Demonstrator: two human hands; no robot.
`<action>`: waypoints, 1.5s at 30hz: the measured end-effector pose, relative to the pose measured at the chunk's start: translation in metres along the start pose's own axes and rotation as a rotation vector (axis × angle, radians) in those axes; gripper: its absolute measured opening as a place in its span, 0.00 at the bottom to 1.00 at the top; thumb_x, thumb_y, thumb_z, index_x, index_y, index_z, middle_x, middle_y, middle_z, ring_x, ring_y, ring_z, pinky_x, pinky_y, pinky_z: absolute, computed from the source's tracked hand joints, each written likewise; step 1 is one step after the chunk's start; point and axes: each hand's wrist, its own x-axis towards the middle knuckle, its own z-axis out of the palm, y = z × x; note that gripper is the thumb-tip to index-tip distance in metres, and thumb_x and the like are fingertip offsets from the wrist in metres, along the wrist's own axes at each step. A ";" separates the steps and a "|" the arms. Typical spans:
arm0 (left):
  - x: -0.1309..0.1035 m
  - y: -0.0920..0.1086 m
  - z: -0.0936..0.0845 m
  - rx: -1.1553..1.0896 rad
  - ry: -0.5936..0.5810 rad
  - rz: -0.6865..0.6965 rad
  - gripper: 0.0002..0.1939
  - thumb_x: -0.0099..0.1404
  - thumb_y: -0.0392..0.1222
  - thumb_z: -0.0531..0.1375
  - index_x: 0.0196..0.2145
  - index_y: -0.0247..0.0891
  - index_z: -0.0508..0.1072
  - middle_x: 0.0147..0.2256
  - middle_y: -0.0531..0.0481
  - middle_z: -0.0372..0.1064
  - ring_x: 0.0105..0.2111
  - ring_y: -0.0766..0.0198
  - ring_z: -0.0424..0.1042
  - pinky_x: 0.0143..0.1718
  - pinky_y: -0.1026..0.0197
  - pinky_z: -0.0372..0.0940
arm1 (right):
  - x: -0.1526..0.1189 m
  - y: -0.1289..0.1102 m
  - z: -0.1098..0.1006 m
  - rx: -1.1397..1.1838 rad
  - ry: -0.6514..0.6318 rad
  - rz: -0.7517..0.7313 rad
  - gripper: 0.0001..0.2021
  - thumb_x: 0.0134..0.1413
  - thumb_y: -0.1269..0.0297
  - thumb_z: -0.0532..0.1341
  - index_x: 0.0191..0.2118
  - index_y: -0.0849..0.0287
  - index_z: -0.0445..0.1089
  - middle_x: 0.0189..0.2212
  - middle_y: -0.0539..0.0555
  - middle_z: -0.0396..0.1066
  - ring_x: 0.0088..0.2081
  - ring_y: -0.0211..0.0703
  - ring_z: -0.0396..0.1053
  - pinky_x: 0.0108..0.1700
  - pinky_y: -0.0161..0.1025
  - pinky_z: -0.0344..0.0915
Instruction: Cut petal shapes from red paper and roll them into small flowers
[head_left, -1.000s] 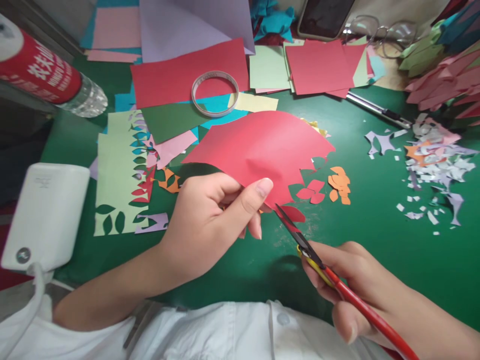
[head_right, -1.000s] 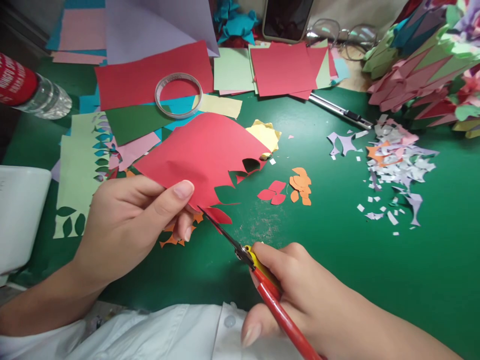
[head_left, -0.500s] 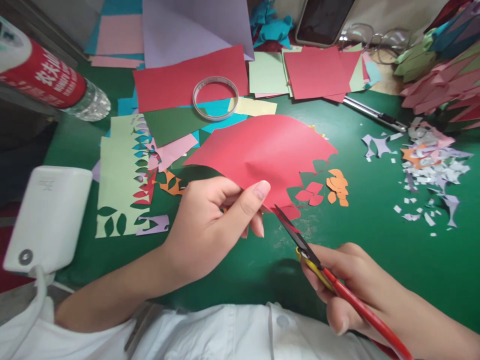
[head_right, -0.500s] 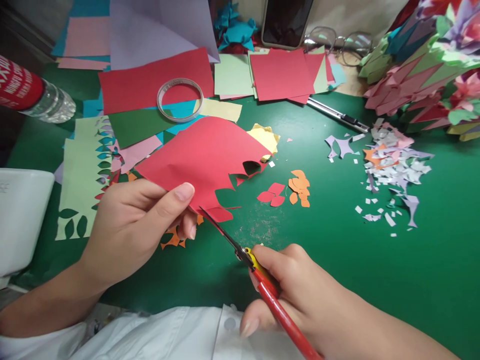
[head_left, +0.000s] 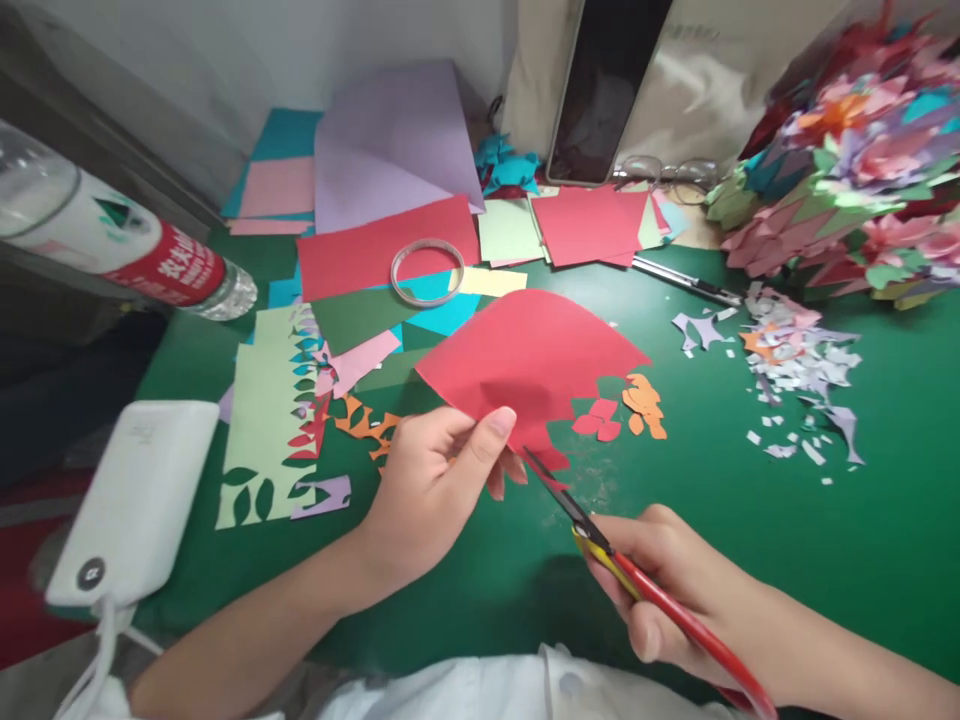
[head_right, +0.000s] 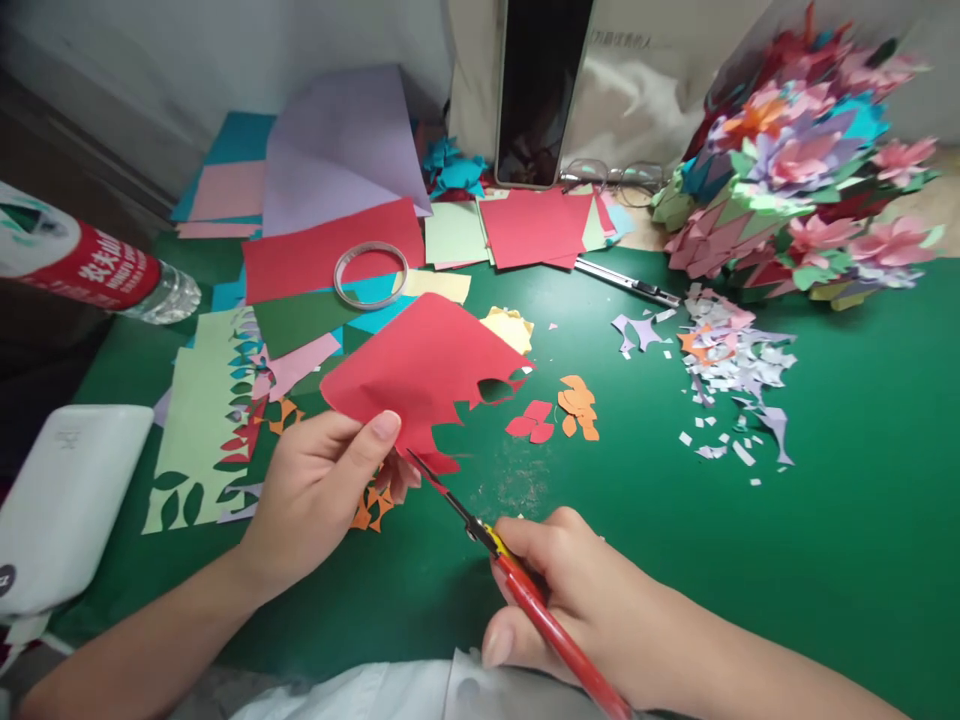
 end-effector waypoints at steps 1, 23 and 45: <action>-0.001 -0.001 0.001 -0.003 0.009 -0.006 0.19 0.66 0.40 0.56 0.17 0.39 0.72 0.16 0.54 0.71 0.17 0.68 0.70 0.20 0.68 0.64 | -0.001 0.000 0.000 -0.023 -0.010 -0.008 0.32 0.50 0.27 0.49 0.26 0.57 0.52 0.19 0.44 0.50 0.22 0.32 0.43 0.21 0.33 0.42; -0.015 -0.016 0.023 -0.033 -0.021 -0.114 0.24 0.66 0.51 0.56 0.16 0.38 0.71 0.16 0.51 0.69 0.15 0.67 0.65 0.21 0.64 0.62 | 0.018 0.007 0.023 0.422 0.684 -0.102 0.23 0.50 0.42 0.63 0.37 0.60 0.66 0.17 0.45 0.61 0.18 0.35 0.59 0.22 0.35 0.60; -0.021 -0.029 0.030 0.038 -0.224 -0.074 0.22 0.67 0.53 0.55 0.21 0.37 0.68 0.16 0.53 0.64 0.16 0.69 0.64 0.22 0.66 0.60 | 0.021 0.007 0.022 0.420 0.674 -0.120 0.16 0.51 0.52 0.64 0.28 0.58 0.61 0.13 0.42 0.57 0.15 0.32 0.56 0.18 0.32 0.57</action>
